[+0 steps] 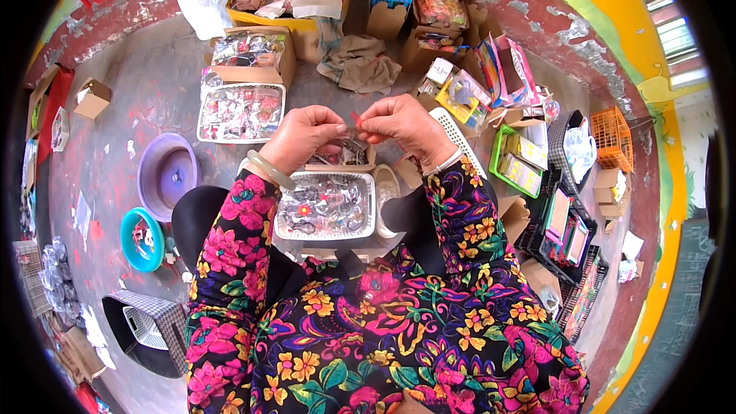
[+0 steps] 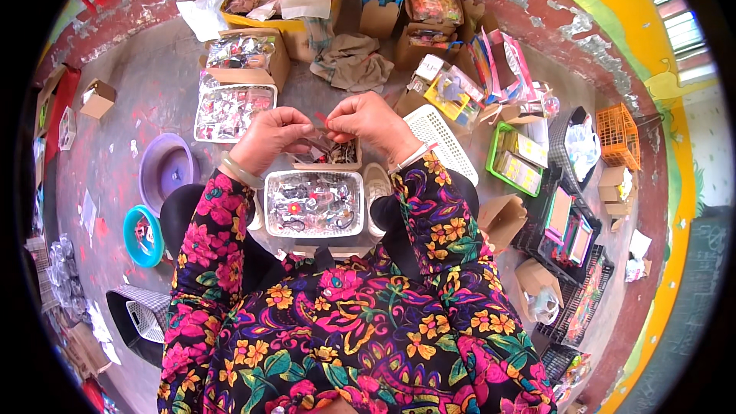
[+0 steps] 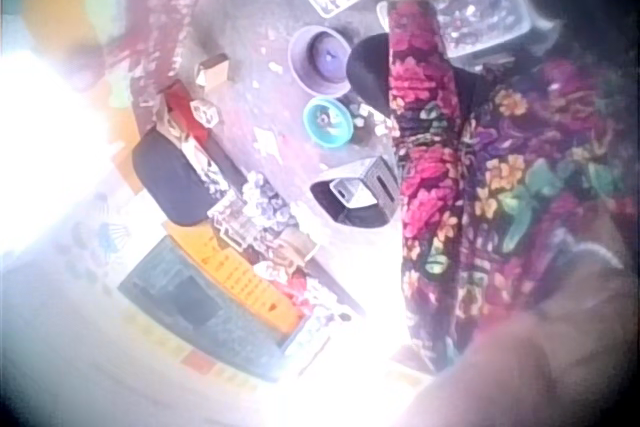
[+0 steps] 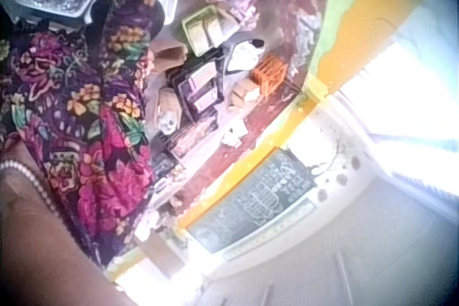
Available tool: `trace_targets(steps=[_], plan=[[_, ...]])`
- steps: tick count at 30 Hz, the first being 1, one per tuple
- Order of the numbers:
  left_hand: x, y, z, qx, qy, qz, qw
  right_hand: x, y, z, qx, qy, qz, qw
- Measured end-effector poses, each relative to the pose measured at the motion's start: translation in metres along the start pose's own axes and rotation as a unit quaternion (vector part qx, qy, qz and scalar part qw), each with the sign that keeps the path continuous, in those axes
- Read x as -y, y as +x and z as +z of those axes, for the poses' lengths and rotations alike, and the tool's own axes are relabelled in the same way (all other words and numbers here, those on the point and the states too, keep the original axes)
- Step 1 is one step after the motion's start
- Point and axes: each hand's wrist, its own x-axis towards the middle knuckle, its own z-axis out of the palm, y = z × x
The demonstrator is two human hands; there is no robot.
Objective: The person sits on the floor and repeatedly picks up small hair accessories, such as hair ties and clips, from a container. They place each item into a small plastic bag, seal the bag, and set it aside in a nearby basket. The process is repeated for multiple items throughout the clip.
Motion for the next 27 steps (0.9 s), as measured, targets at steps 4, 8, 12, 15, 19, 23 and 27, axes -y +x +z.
trace_targets(steps=[4,8,12,15,19,23,27], plan=[[0.004,0.002,-0.006,0.038,0.015,0.018,0.999,-0.001,0.001,0.001,0.023,0.0,-0.004,1.0],[-0.001,-0.002,-0.003,0.038,0.024,0.016,0.999,-0.002,0.002,0.004,0.015,0.013,-0.005,1.0],[0.003,0.001,-0.003,0.042,0.025,0.03,0.998,0.001,0.001,0.008,0.004,-0.032,-0.04,0.999],[0.007,0.002,-0.004,0.039,0.013,0.037,0.998,0.004,0.001,0.013,-0.014,-0.033,-0.036,0.999],[0.004,0.001,-0.002,0.034,0.017,0.042,0.998,0.001,0.002,0.014,-0.022,-0.028,-0.04,0.999],[0.003,0.0,-0.002,0.036,0.021,0.041,0.998,-0.005,0.003,0.01,-0.004,-0.04,-0.072,0.997],[0.003,0.0,-0.003,0.039,0.058,0.053,0.996,-0.002,0.003,0.01,-0.005,-0.085,-0.061,0.995]])
